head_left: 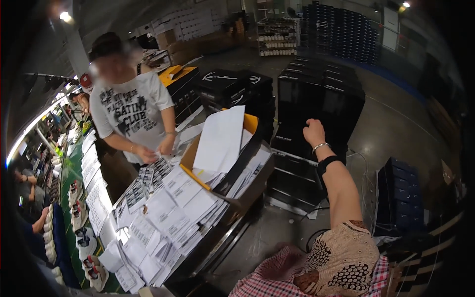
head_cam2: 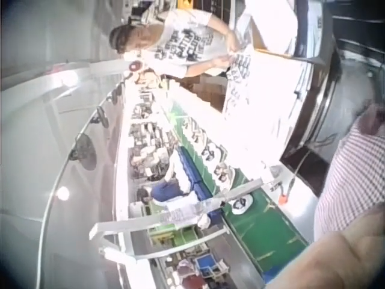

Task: Sorting shoes from a production conveyor line into corresponding boxes and applying labels.

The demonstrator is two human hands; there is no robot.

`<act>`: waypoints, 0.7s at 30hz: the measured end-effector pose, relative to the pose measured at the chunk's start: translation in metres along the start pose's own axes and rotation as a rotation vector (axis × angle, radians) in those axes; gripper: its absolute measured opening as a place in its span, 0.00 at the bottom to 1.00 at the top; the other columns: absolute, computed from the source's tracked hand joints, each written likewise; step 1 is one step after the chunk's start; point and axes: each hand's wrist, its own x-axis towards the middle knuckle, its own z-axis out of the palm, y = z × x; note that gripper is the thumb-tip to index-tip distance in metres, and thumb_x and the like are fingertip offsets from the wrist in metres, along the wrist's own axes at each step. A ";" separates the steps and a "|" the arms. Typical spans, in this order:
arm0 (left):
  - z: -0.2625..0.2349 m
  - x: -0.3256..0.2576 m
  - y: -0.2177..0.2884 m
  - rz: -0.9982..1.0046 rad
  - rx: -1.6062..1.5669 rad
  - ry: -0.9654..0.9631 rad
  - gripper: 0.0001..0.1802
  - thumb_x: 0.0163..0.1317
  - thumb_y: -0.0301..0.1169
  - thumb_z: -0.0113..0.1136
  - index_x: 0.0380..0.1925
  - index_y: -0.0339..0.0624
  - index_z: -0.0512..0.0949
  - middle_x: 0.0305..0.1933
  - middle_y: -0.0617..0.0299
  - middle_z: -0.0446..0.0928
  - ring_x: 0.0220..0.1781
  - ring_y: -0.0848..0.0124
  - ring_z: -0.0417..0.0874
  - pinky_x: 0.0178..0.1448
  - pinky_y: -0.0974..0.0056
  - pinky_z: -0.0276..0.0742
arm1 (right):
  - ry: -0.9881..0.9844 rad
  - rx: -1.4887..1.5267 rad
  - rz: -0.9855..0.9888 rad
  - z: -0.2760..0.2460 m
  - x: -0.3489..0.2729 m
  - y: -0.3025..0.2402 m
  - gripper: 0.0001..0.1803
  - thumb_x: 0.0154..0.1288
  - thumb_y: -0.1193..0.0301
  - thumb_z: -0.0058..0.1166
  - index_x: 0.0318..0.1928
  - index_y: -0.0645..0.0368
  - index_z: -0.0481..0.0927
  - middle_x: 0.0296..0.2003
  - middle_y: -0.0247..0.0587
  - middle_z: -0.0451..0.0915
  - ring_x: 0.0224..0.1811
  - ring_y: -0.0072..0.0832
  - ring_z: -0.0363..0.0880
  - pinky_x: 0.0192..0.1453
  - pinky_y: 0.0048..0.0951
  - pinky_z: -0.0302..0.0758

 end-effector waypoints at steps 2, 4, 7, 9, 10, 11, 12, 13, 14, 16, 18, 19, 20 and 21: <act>0.008 0.024 0.032 0.060 -0.014 -0.017 0.19 0.58 0.46 0.41 0.37 0.51 0.77 0.54 0.60 0.70 0.58 0.52 0.63 0.59 0.49 0.60 | 0.056 -0.119 0.016 -0.013 0.052 0.027 0.16 0.54 0.74 0.47 0.45 0.60 0.77 0.48 0.48 0.73 0.51 0.44 0.72 0.53 0.41 0.72; 0.015 0.047 0.066 0.119 -0.030 -0.035 0.18 0.58 0.45 0.42 0.37 0.49 0.77 0.53 0.58 0.70 0.58 0.52 0.64 0.59 0.50 0.60 | 0.138 -0.243 0.009 -0.028 0.100 0.060 0.17 0.54 0.72 0.47 0.47 0.59 0.75 0.50 0.45 0.72 0.54 0.42 0.69 0.53 0.43 0.70; 0.022 0.079 0.112 0.197 -0.048 -0.059 0.17 0.58 0.44 0.43 0.36 0.48 0.77 0.52 0.56 0.70 0.56 0.52 0.65 0.58 0.50 0.61 | 0.198 -0.390 0.045 -0.044 0.157 0.106 0.23 0.56 0.66 0.50 0.53 0.57 0.70 0.59 0.41 0.65 0.64 0.37 0.57 0.60 0.49 0.61; 0.024 0.092 0.140 0.231 -0.056 -0.075 0.17 0.58 0.43 0.44 0.36 0.46 0.77 0.52 0.55 0.71 0.55 0.51 0.66 0.58 0.51 0.62 | 0.157 -0.468 0.064 -0.054 0.180 0.130 0.27 0.58 0.62 0.51 0.57 0.56 0.66 0.63 0.40 0.59 0.68 0.37 0.52 0.63 0.51 0.58; 0.024 0.097 0.152 0.249 -0.060 -0.084 0.17 0.58 0.43 0.45 0.36 0.46 0.77 0.51 0.54 0.71 0.55 0.51 0.66 0.58 0.51 0.62 | 0.099 -0.487 0.105 -0.062 0.192 0.141 0.29 0.60 0.59 0.49 0.60 0.55 0.63 0.65 0.40 0.56 0.69 0.37 0.49 0.65 0.52 0.55; 0.023 0.100 0.159 0.262 -0.060 -0.095 0.16 0.58 0.43 0.45 0.36 0.45 0.76 0.51 0.54 0.71 0.55 0.51 0.66 0.58 0.51 0.62 | 0.080 -0.478 0.112 -0.067 0.198 0.156 0.28 0.61 0.59 0.48 0.60 0.55 0.62 0.66 0.40 0.54 0.70 0.37 0.46 0.66 0.52 0.53; 0.022 0.102 0.166 0.276 -0.062 -0.107 0.16 0.57 0.42 0.46 0.36 0.45 0.76 0.51 0.53 0.71 0.54 0.51 0.67 0.57 0.51 0.62 | 0.120 -0.510 0.063 -0.065 0.201 0.173 0.27 0.61 0.58 0.48 0.59 0.55 0.64 0.63 0.40 0.59 0.68 0.37 0.52 0.63 0.52 0.56; 0.020 0.103 0.171 0.290 -0.064 -0.120 0.16 0.57 0.42 0.46 0.36 0.44 0.76 0.50 0.53 0.71 0.54 0.51 0.67 0.57 0.52 0.63 | 0.160 -0.543 0.014 -0.064 0.201 0.188 0.26 0.61 0.57 0.48 0.57 0.55 0.66 0.60 0.40 0.63 0.65 0.38 0.57 0.61 0.51 0.59; 0.017 0.103 0.172 0.298 -0.066 -0.132 0.16 0.57 0.41 0.47 0.35 0.44 0.76 0.50 0.52 0.71 0.53 0.51 0.67 0.57 0.52 0.63 | 0.151 -0.545 0.014 -0.065 0.198 0.189 0.26 0.61 0.57 0.48 0.57 0.55 0.66 0.60 0.40 0.63 0.65 0.38 0.57 0.61 0.51 0.59; 0.011 0.103 0.173 0.298 -0.075 -0.143 0.15 0.57 0.41 0.48 0.35 0.42 0.76 0.50 0.51 0.72 0.53 0.51 0.68 0.57 0.52 0.63 | 0.049 -0.535 -0.093 -0.069 0.195 0.178 0.26 0.57 0.54 0.53 0.52 0.53 0.71 0.49 0.38 0.72 0.54 0.38 0.69 0.53 0.47 0.66; 0.014 0.093 0.168 0.264 -0.111 -0.141 0.15 0.57 0.40 0.49 0.35 0.41 0.76 0.49 0.49 0.72 0.52 0.51 0.69 0.56 0.53 0.64 | 0.091 -0.538 -0.249 -0.066 0.193 0.158 0.26 0.53 0.53 0.55 0.49 0.53 0.72 0.44 0.36 0.73 0.49 0.37 0.71 0.49 0.45 0.67; 0.015 0.080 0.162 0.224 -0.133 -0.137 0.15 0.57 0.39 0.49 0.35 0.41 0.76 0.49 0.49 0.72 0.51 0.51 0.69 0.56 0.53 0.64 | 0.134 -0.538 -0.392 -0.063 0.190 0.144 0.26 0.50 0.52 0.58 0.47 0.52 0.73 0.39 0.35 0.75 0.44 0.37 0.73 0.46 0.43 0.68; 0.020 0.051 0.156 0.151 -0.165 -0.115 0.15 0.57 0.39 0.50 0.35 0.40 0.76 0.48 0.48 0.72 0.51 0.51 0.69 0.56 0.53 0.65 | 0.192 -0.495 -0.498 -0.070 0.184 0.127 0.31 0.45 0.51 0.61 0.49 0.52 0.73 0.43 0.40 0.74 0.47 0.38 0.72 0.49 0.42 0.68; 0.025 0.016 0.150 0.064 -0.198 -0.088 0.14 0.56 0.39 0.50 0.34 0.39 0.76 0.48 0.48 0.72 0.51 0.51 0.70 0.56 0.53 0.65 | 0.265 -0.466 -0.613 -0.072 0.186 0.132 0.34 0.45 0.52 0.61 0.53 0.52 0.72 0.48 0.45 0.73 0.51 0.41 0.70 0.54 0.42 0.67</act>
